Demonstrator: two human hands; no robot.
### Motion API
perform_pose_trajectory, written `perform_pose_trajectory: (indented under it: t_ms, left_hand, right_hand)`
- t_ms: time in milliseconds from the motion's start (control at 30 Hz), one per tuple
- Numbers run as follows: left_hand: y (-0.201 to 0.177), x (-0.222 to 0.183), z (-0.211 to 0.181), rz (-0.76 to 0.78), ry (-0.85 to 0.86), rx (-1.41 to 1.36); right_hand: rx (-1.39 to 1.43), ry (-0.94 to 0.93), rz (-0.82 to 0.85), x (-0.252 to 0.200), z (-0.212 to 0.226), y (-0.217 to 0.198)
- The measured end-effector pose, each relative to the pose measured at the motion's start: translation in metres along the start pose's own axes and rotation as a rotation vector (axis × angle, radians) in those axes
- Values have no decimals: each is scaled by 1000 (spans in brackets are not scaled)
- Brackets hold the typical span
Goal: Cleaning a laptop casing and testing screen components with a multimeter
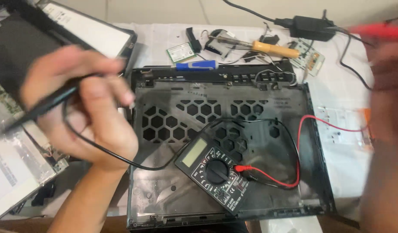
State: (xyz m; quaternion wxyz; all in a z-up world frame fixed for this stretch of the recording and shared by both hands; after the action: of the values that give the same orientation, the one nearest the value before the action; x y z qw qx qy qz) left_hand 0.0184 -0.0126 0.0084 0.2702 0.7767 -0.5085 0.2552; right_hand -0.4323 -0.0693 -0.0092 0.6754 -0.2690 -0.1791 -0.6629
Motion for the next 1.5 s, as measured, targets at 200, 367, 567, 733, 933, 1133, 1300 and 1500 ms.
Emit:
perform_pose_trajectory:
  t_ms: [200, 367, 567, 733, 933, 1133, 1300, 1500]
  left_hand:
    - [12, 14, 21, 254, -173, 75]
    - [18, 10, 33, 417, -558, -19]
    - [17, 18, 40, 399, -657, 84]
    - [20, 17, 46, 456, -679, 112]
    - [22, 15, 52, 512, -767, 208]
    - [22, 13, 54, 495, -793, 210]
    - [23, 12, 56, 487, -777, 244]
    - [23, 13, 54, 499, -778, 232]
  right_hand:
    - [137, 55, -5, 9, 16, 126]
    - [217, 230, 11, 5, -5, 129]
    - [0, 375, 57, -1, -1, 140]
    - [-29, 418, 66, 2, 6, 144]
    - [-113, 564, -16, 1, 0, 144]
    - [-4, 542, 8, -4, -14, 136]
    - [-70, 544, -11, -4, -14, 139]
    - [-102, 517, 48, -6, -20, 136]
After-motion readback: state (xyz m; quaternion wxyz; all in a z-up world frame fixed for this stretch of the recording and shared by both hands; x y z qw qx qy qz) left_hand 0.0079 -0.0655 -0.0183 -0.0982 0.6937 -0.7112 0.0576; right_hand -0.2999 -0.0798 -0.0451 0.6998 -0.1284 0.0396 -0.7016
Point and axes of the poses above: each hand's wrist, its own x-axis towards the middle knuckle, its own y-axis out of the palm, z = x × y, the point moved 2 cm from there along x, towards the middle knuckle, and after that the axes turned 12 degrees about -y, right-handed, at the moved point
